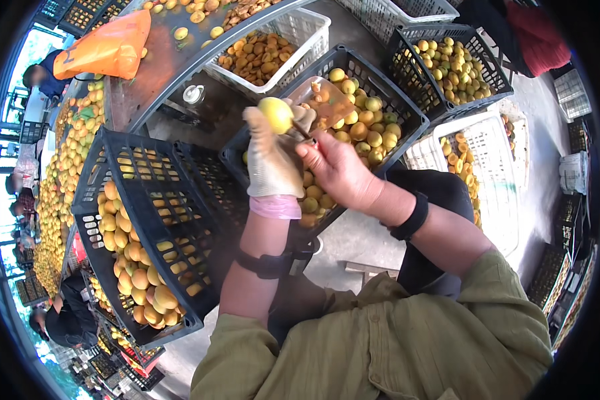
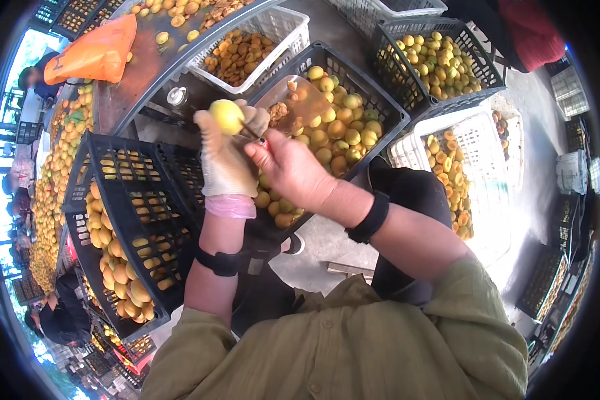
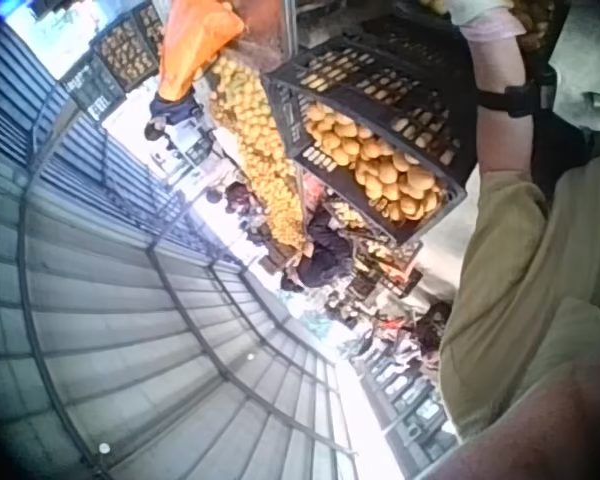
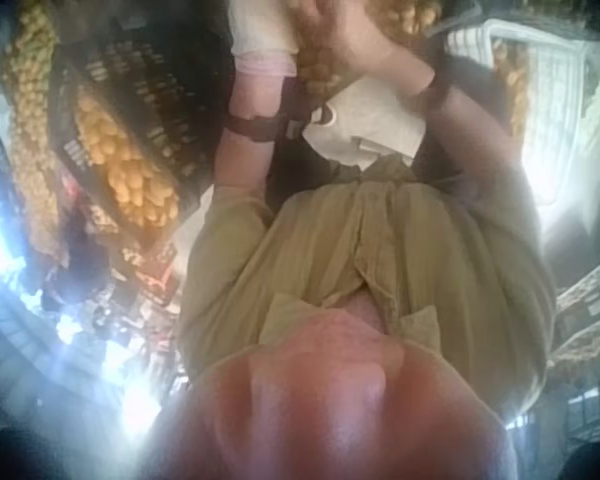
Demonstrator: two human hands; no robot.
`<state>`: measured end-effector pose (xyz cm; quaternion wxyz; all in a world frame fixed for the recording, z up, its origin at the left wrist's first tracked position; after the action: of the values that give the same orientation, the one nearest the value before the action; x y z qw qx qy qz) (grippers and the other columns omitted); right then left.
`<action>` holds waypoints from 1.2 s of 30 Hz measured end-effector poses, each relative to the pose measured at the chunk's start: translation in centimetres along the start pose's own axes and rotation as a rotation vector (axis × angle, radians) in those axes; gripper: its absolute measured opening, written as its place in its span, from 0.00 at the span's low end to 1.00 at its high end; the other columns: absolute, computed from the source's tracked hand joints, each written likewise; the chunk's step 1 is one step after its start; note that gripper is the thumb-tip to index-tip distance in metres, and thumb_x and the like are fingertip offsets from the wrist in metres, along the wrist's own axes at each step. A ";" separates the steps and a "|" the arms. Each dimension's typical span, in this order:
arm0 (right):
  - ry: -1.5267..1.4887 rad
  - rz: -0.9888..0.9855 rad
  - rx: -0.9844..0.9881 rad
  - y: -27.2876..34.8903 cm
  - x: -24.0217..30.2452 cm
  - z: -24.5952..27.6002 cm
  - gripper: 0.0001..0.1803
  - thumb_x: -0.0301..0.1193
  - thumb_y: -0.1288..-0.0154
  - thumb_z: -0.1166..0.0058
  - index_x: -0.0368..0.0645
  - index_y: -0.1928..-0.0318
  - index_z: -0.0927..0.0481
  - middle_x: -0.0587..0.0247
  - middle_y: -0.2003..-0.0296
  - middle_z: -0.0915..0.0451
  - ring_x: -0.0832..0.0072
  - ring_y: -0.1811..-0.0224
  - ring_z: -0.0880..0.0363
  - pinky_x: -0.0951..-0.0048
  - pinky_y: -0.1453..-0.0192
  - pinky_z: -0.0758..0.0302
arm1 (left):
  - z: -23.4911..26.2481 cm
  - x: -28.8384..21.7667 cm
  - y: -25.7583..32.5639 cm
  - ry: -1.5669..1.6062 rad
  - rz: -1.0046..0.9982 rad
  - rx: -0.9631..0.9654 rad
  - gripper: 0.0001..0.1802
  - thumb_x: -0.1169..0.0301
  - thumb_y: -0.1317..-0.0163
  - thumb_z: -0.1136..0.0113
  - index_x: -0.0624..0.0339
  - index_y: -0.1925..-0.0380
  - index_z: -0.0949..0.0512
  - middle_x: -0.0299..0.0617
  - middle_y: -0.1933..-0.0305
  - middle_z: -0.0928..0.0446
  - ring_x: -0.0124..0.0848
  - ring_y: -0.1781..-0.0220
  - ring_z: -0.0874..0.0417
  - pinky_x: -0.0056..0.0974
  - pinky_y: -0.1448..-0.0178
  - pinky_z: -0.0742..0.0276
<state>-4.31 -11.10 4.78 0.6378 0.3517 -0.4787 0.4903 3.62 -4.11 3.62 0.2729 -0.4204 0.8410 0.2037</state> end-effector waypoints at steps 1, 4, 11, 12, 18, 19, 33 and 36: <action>0.023 0.005 -0.013 0.1 0.1 -0.2 0.19 0.43 0.27 0.54 0.36 0.58 0.28 0.63 0.77 0.29 0.78 0.72 0.33 0.73 0.65 0.29 | 0.1 -0.3 0.3 0.050 0.008 -0.042 0.41 0.38 0.44 0.44 0.66 0.48 0.32 0.45 0.59 0.23 0.40 0.52 0.22 0.45 0.38 0.30; 0.059 -0.022 0.104 -1.2 0.5 1.6 0.21 0.46 0.28 0.53 0.36 0.60 0.28 0.61 0.79 0.29 0.77 0.74 0.32 0.70 0.68 0.29 | -0.3 -1.3 0.1 -0.107 0.001 0.070 0.41 0.38 0.43 0.45 0.65 0.45 0.33 0.47 0.54 0.23 0.41 0.47 0.24 0.47 0.36 0.32; 0.056 0.020 -0.066 -0.9 0.5 1.1 0.22 0.46 0.28 0.53 0.35 0.62 0.28 0.60 0.79 0.28 0.77 0.74 0.31 0.69 0.68 0.29 | -2.4 0.2 0.6 0.031 0.029 0.059 0.41 0.37 0.43 0.47 0.60 0.43 0.35 0.51 0.46 0.26 0.45 0.43 0.26 0.49 0.33 0.36; 0.093 -0.021 -0.020 -1.0 0.7 1.3 0.23 0.46 0.28 0.53 0.35 0.62 0.28 0.59 0.79 0.27 0.76 0.74 0.30 0.69 0.67 0.29 | -2.5 0.0 0.8 0.026 0.026 0.060 0.40 0.38 0.42 0.46 0.61 0.43 0.34 0.50 0.47 0.26 0.43 0.44 0.26 0.47 0.33 0.36; 0.110 -0.084 0.094 -1.5 0.8 3.1 0.24 0.49 0.29 0.53 0.37 0.64 0.28 0.60 0.79 0.28 0.77 0.74 0.30 0.69 0.67 0.29 | -0.5 -1.9 -0.1 -0.360 -0.058 0.117 0.31 0.50 0.38 0.41 0.64 0.46 0.30 0.42 0.54 0.24 0.34 0.51 0.24 0.39 0.42 0.30; 0.102 -0.104 0.061 -1.1 1.1 2.7 0.24 0.49 0.29 0.53 0.37 0.64 0.28 0.60 0.79 0.28 0.78 0.74 0.30 0.70 0.67 0.29 | -0.7 -1.7 -0.2 -0.324 -0.069 0.110 0.31 0.50 0.38 0.41 0.64 0.46 0.30 0.42 0.54 0.24 0.34 0.51 0.24 0.39 0.43 0.29; 0.097 -0.046 0.121 -1.2 0.8 3.7 0.20 0.43 0.28 0.53 0.35 0.54 0.28 0.59 0.77 0.26 0.76 0.73 0.29 0.69 0.65 0.28 | -0.1 -2.3 -0.1 -0.334 -0.122 0.044 0.25 0.56 0.37 0.40 0.60 0.47 0.30 0.41 0.50 0.24 0.34 0.49 0.23 0.41 0.43 0.27; 0.106 0.024 -0.031 -0.7 1.4 3.1 0.22 0.43 0.30 0.52 0.30 0.61 0.26 0.46 0.78 0.22 0.55 0.73 0.19 0.62 0.66 0.25 | 0.0 0.3 0.3 -0.190 -0.017 0.028 0.29 0.48 0.35 0.45 0.59 0.45 0.31 0.42 0.49 0.25 0.37 0.46 0.24 0.42 0.39 0.30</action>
<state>-4.38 -13.75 7.04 0.6616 0.3096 -0.4559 0.5085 3.23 -4.18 3.49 0.3592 -0.4024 0.8104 0.2285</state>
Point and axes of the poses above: each hand's wrist, its own y-axis away from the middle knuckle, its own z-axis out of the back of the hand, x = y × z, the point moved 7 cm from there along -y, towards the middle knuckle
